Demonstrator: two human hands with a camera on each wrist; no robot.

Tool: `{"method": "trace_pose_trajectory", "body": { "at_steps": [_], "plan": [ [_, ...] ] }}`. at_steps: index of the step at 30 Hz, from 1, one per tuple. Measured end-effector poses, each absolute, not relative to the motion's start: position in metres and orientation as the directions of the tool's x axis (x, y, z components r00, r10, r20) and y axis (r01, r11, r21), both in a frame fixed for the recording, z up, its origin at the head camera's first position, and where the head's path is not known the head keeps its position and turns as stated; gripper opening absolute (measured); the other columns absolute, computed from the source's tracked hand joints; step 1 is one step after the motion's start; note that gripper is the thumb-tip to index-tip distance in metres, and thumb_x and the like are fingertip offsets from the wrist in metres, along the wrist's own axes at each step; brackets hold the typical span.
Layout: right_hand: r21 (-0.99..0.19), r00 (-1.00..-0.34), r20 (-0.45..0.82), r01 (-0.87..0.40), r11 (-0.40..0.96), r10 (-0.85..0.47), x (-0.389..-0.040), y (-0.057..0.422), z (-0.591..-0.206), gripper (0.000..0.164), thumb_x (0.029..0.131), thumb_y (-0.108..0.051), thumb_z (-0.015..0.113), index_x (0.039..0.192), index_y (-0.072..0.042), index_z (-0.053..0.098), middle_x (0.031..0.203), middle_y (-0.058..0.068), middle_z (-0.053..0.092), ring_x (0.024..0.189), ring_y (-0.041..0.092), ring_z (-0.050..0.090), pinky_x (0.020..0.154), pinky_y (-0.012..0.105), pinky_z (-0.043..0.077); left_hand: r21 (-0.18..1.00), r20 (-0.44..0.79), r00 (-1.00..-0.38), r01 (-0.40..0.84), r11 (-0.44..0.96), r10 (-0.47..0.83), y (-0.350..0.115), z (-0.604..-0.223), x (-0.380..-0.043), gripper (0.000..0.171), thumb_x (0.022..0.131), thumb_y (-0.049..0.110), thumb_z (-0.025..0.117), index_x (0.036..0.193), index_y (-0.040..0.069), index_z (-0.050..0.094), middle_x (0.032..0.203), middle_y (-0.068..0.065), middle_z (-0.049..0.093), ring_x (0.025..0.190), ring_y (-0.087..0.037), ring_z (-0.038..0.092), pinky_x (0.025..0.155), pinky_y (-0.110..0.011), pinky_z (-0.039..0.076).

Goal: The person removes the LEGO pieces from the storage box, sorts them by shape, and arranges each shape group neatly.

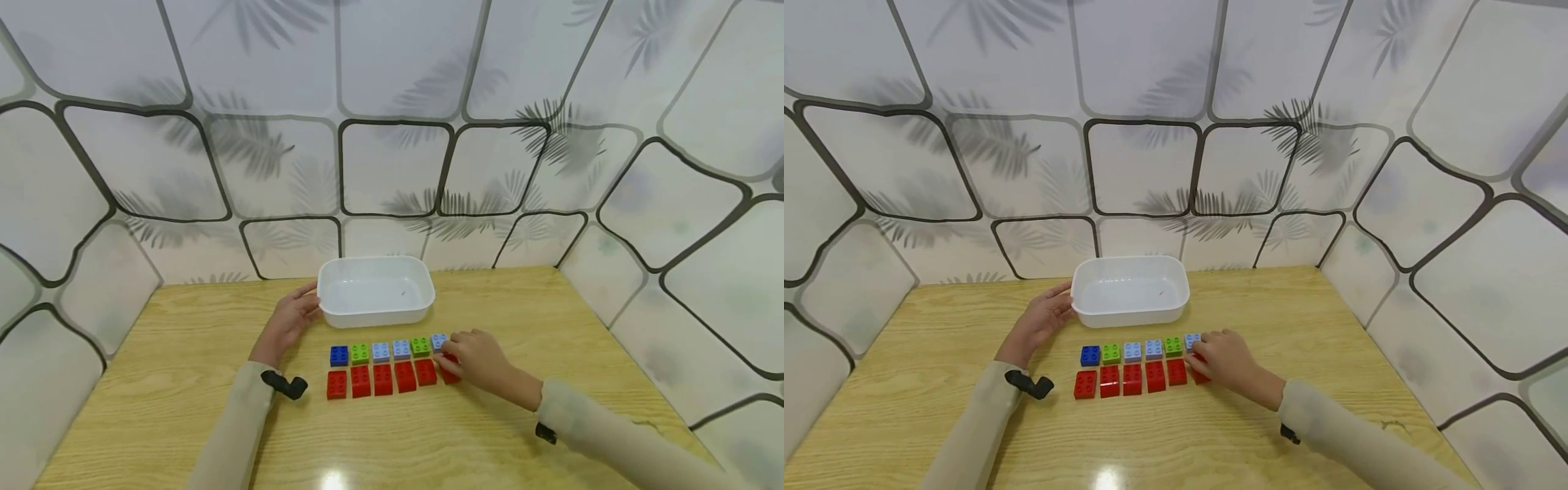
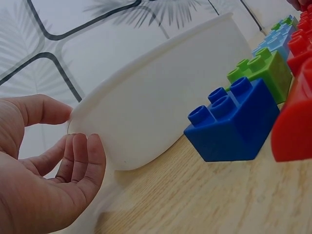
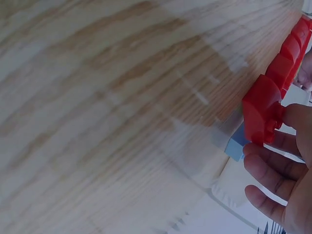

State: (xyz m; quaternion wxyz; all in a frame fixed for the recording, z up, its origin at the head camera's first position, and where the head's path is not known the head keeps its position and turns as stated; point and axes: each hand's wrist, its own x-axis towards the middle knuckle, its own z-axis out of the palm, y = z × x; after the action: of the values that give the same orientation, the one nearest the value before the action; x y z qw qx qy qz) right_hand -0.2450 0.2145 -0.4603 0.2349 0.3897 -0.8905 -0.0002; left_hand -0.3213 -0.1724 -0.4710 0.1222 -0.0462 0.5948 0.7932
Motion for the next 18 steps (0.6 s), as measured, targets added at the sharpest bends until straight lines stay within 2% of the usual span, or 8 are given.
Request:
{"method": "trace_pose_trajectory", "body": {
  "at_steps": [7, 14, 18],
  "plan": [
    [0.136, -0.628, 0.409, -0.676, 0.725, -0.662, -0.2444, 0.213, -0.4675, 0.028, 0.087, -0.036, 0.081, 0.072, -0.017, 0.067, 0.06, -0.007, 0.051, 0.051, 0.002, 0.034, 0.049, 0.016, 0.028, 0.933, -0.232, -0.963, -0.259, -0.249, 0.134, -0.1732, -0.4715, -0.3216, 0.058, 0.105, 0.008, 0.051, 0.16, 0.006, 0.031, 0.143, -0.007, 0.051, 0.107, -0.006, 0.061, 0.091, -0.021, 0.054],
    [0.143, -0.621, 0.44, -0.665, 0.733, -0.649, -0.2431, 0.2132, -0.4699, 0.025, 0.085, -0.034, 0.083, 0.074, -0.016, 0.069, 0.062, -0.007, 0.054, 0.049, 0.002, 0.036, 0.047, 0.016, 0.03, 0.931, -0.232, -0.964, -0.26, -0.256, 0.133, -0.1723, -0.4708, -0.3212, 0.058, 0.105, 0.008, 0.052, 0.16, 0.005, 0.031, 0.133, 0.001, 0.058, 0.105, -0.005, 0.062, 0.089, -0.02, 0.054],
    [0.133, -0.626, 0.451, -0.658, 0.741, -0.636, -0.2426, 0.2136, -0.4699, 0.025, 0.084, -0.033, 0.084, 0.075, -0.015, 0.068, 0.063, -0.006, 0.056, 0.049, 0.003, 0.04, 0.047, 0.017, 0.034, 0.933, -0.233, -0.963, -0.26, -0.248, 0.134, -0.1714, -0.4701, -0.3206, 0.059, 0.105, 0.008, 0.052, 0.16, 0.006, 0.031, 0.137, -0.002, 0.056, 0.106, -0.005, 0.062, 0.09, -0.02, 0.054]
  ]
}}
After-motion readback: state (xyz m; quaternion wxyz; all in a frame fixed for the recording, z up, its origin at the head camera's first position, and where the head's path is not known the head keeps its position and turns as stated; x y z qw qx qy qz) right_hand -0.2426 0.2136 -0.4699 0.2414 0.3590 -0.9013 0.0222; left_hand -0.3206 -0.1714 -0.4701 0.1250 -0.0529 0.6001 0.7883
